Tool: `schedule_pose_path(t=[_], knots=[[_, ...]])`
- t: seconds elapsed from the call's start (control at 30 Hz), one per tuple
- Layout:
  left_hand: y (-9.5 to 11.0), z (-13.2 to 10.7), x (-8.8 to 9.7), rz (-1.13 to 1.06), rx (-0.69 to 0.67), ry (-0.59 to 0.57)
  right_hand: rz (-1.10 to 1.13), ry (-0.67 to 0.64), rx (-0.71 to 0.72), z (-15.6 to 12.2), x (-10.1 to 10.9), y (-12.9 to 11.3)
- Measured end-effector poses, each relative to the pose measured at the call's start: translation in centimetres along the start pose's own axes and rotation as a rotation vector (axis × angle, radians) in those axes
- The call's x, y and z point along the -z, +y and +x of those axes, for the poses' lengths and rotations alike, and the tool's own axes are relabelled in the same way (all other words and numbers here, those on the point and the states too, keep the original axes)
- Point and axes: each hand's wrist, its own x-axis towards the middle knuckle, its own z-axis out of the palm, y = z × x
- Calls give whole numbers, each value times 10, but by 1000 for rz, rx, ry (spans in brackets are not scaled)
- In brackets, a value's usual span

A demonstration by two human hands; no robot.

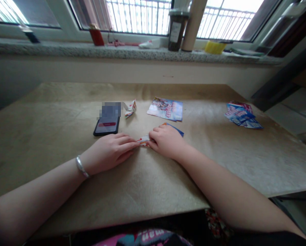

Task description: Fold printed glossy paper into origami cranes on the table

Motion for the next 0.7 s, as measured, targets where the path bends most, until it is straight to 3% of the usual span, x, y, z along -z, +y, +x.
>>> schedule_pose_path(t=[0.27, 0.5, 0.7], knots=[[4, -1, 1, -23, 51, -15, 134, 22, 16, 2, -4, 10], [8, 0, 4, -15, 75, -35, 122, 55, -125, 3, -6, 7], [7, 1, 3, -17, 82, -29, 140, 36, -145, 4, -9, 7]])
